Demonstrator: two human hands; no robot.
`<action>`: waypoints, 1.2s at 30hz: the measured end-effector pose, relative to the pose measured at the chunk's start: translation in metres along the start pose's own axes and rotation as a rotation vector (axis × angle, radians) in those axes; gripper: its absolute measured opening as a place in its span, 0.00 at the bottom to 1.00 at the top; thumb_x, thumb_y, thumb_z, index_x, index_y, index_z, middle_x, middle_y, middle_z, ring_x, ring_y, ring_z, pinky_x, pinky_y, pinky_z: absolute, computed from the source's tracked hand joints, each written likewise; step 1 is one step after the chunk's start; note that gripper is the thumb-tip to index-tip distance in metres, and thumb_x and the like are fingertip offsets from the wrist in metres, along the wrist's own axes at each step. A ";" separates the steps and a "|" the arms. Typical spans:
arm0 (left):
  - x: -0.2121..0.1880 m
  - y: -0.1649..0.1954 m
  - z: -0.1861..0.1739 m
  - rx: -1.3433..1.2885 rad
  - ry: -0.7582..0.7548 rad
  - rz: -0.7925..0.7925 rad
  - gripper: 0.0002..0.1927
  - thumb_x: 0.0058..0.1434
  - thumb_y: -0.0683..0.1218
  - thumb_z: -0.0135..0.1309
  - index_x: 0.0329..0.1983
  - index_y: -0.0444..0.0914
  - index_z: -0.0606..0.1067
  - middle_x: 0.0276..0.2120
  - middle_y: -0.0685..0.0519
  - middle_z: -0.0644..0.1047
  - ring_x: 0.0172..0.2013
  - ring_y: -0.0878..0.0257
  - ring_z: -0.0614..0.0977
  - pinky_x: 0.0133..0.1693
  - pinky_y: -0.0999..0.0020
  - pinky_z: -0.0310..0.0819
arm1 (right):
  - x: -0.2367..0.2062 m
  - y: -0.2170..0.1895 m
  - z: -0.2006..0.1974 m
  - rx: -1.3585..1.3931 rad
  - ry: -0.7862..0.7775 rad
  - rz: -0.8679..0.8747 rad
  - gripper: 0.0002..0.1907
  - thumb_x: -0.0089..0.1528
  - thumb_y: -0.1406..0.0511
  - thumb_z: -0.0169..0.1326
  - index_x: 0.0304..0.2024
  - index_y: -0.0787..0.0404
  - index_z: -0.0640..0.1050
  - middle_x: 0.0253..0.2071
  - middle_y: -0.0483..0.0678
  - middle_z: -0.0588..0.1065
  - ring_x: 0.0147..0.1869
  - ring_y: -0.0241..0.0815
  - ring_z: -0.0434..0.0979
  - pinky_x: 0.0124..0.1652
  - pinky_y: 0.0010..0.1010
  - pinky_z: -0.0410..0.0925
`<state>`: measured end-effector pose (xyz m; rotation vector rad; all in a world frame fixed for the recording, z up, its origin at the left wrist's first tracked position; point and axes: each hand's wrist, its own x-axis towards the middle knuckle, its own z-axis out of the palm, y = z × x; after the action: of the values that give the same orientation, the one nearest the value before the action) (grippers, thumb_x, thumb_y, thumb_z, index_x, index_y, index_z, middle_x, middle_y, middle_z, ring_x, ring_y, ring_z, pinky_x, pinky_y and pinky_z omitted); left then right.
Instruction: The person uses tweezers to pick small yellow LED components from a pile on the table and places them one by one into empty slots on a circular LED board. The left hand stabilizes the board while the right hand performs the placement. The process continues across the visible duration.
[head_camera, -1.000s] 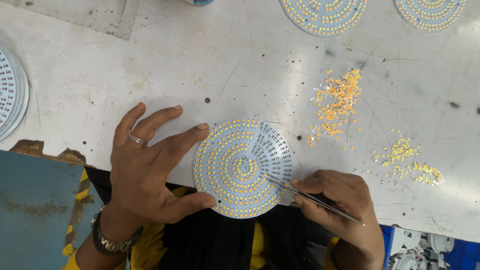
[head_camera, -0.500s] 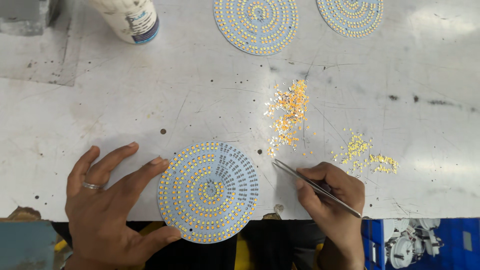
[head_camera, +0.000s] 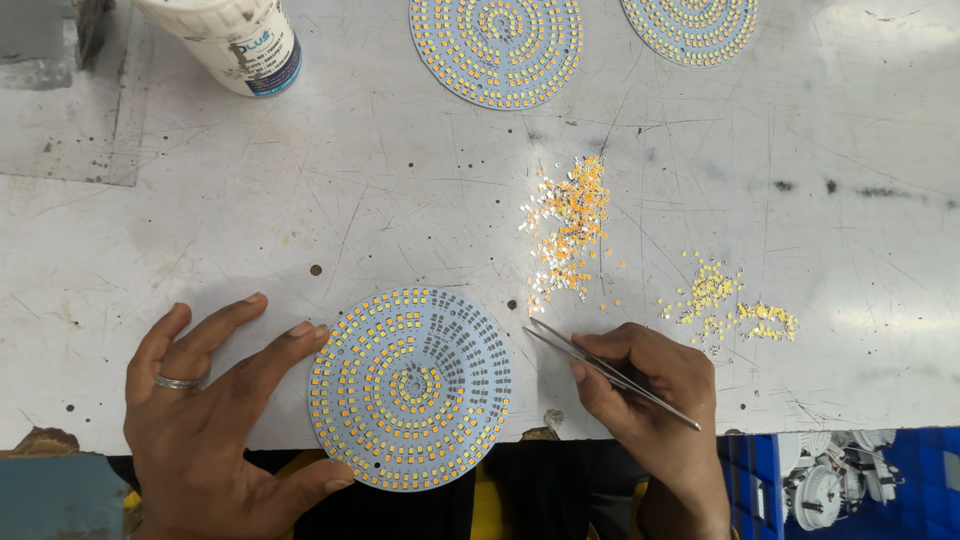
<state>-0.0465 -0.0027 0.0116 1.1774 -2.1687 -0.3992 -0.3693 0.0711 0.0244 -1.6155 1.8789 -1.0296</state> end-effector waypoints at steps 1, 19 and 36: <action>0.000 0.000 0.000 0.001 0.007 0.006 0.41 0.60 0.79 0.43 0.56 0.43 0.75 0.47 0.55 0.80 0.64 0.52 0.73 0.71 0.43 0.51 | 0.000 0.000 0.000 0.007 0.004 0.025 0.08 0.55 0.70 0.65 0.36 0.67 0.81 0.24 0.43 0.79 0.23 0.25 0.72 0.24 0.18 0.63; 0.001 -0.002 -0.001 0.011 0.017 0.039 0.41 0.60 0.79 0.44 0.57 0.43 0.75 0.48 0.56 0.80 0.62 0.52 0.74 0.70 0.42 0.52 | 0.000 -0.001 -0.001 -0.036 -0.025 0.016 0.08 0.55 0.70 0.65 0.36 0.66 0.82 0.24 0.44 0.79 0.23 0.26 0.74 0.25 0.18 0.65; -0.006 -0.005 -0.007 0.024 0.041 0.087 0.41 0.55 0.76 0.51 0.56 0.40 0.77 0.49 0.53 0.82 0.61 0.49 0.77 0.69 0.42 0.54 | -0.013 -0.003 -0.002 0.017 -0.138 -0.114 0.07 0.53 0.71 0.65 0.34 0.66 0.80 0.26 0.47 0.78 0.23 0.34 0.77 0.26 0.22 0.66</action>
<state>-0.0362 0.0001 0.0122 1.0902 -2.1860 -0.3096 -0.3663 0.0845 0.0266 -1.7537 1.7016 -0.9510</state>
